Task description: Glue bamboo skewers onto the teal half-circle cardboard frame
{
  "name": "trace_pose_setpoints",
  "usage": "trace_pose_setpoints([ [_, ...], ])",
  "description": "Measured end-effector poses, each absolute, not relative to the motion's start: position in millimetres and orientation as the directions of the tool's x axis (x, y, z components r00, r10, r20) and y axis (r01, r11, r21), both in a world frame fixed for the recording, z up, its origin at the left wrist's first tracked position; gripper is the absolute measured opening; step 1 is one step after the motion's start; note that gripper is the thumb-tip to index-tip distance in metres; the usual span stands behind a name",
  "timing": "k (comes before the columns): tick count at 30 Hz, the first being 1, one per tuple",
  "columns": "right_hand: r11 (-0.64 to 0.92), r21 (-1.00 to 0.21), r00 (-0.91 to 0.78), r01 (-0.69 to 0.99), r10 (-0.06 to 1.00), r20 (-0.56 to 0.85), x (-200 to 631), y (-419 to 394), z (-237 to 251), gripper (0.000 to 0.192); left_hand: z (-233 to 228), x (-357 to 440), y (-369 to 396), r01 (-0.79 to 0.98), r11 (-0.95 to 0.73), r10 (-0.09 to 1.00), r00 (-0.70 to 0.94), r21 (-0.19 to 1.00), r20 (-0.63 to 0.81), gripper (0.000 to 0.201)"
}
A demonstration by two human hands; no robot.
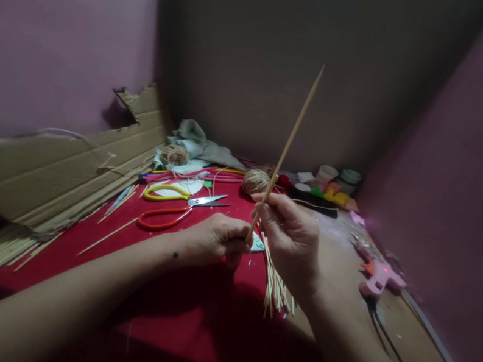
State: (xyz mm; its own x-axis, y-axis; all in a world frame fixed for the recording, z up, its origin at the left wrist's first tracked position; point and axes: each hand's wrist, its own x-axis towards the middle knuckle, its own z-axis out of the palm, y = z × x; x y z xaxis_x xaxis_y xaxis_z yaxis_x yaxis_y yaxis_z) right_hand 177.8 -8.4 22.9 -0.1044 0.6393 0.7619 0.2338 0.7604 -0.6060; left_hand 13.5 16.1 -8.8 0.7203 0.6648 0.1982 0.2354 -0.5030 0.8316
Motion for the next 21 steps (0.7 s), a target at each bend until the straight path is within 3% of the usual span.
trace_pose_setpoints([
  [5, 0.706, -0.703, 0.028, 0.088, 0.703, 0.71, 172, -9, 41, 0.012, -8, 16, 17, 0.242, -0.459, 0.676, 0.719, 0.855, 0.16, 0.011],
  [11, 0.573, -0.818, 0.054, -0.06, 0.82, 0.57, 168, -15, 47, 0.009, -11, 15, 19, 0.271, -0.436, 0.698, 0.704, 0.858, 0.132, 0.013],
  [17, 0.538, -0.828, 0.026, -0.159, 0.84, 0.541, 164, -17, 56, 0.009, -4, 18, 7, 0.235, -0.453, 0.692, 0.701, 0.86, 0.173, 0.015],
  [19, 0.486, -0.85, 0.003, -0.203, 0.869, 0.496, 166, -16, 64, 0.01, 11, 14, -1, 0.199, -0.409, 0.636, 0.762, 0.891, 0.121, 0.014],
  [21, 0.358, -0.896, -0.055, -0.262, 0.921, 0.385, 170, -13, 71, 0.01, 31, 0, -6, 0.222, -0.389, 0.507, 0.862, 0.894, 0.006, 0.013],
])
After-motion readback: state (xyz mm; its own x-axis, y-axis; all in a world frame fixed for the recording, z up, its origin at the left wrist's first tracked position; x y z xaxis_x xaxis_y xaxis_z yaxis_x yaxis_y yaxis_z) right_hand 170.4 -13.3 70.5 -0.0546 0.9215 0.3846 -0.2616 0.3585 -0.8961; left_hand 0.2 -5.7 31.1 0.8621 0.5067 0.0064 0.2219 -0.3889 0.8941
